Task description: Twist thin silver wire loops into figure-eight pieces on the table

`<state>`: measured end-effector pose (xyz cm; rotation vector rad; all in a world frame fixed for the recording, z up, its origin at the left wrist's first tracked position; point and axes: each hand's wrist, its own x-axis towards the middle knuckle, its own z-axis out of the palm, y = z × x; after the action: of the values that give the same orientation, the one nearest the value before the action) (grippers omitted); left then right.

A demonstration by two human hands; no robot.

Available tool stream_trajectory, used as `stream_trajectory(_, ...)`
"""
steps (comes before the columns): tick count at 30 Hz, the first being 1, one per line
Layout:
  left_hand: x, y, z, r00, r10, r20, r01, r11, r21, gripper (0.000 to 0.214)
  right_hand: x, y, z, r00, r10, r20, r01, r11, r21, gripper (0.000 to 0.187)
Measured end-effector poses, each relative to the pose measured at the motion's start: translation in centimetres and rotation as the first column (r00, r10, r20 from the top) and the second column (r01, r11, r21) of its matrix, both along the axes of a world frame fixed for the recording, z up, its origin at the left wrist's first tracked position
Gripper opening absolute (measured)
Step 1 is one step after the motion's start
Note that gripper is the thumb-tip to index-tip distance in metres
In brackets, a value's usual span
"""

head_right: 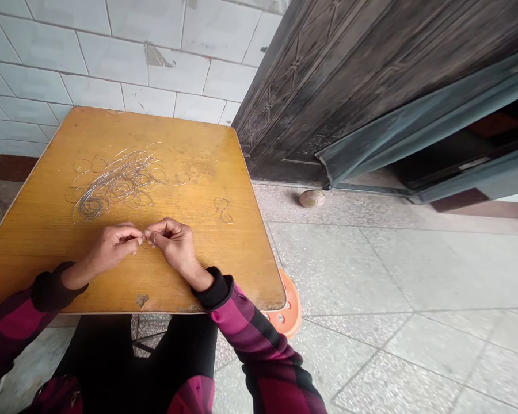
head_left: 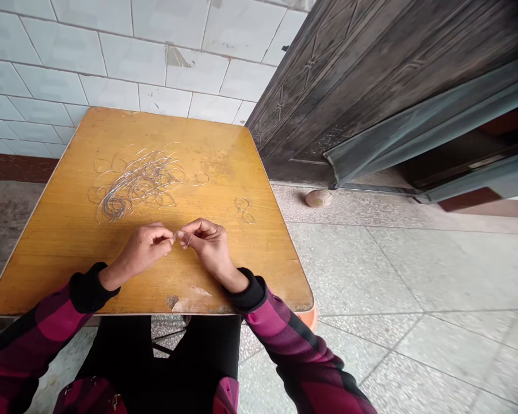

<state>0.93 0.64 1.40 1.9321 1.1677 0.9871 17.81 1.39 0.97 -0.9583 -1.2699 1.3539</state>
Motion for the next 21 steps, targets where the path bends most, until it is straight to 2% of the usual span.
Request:
stream_trajectory(6, -0.07, 0.05, -0.17, 1.000, 0.011, 0.000, -0.011, 1.000, 0.002, 0.018, -0.03, 0.08, -0.08, 1.000, 0.009, 0.009, -0.009, 1.000, 0.014, 0.020)
stream_trajectory(21, -0.10, -0.28, 0.27, 1.000, -0.003, 0.031, 0.007, 0.994, -0.105, 0.019, -0.15, 0.24, -0.11, 1.000, 0.021, -0.021, -0.022, 1.000, -0.020, 0.028)
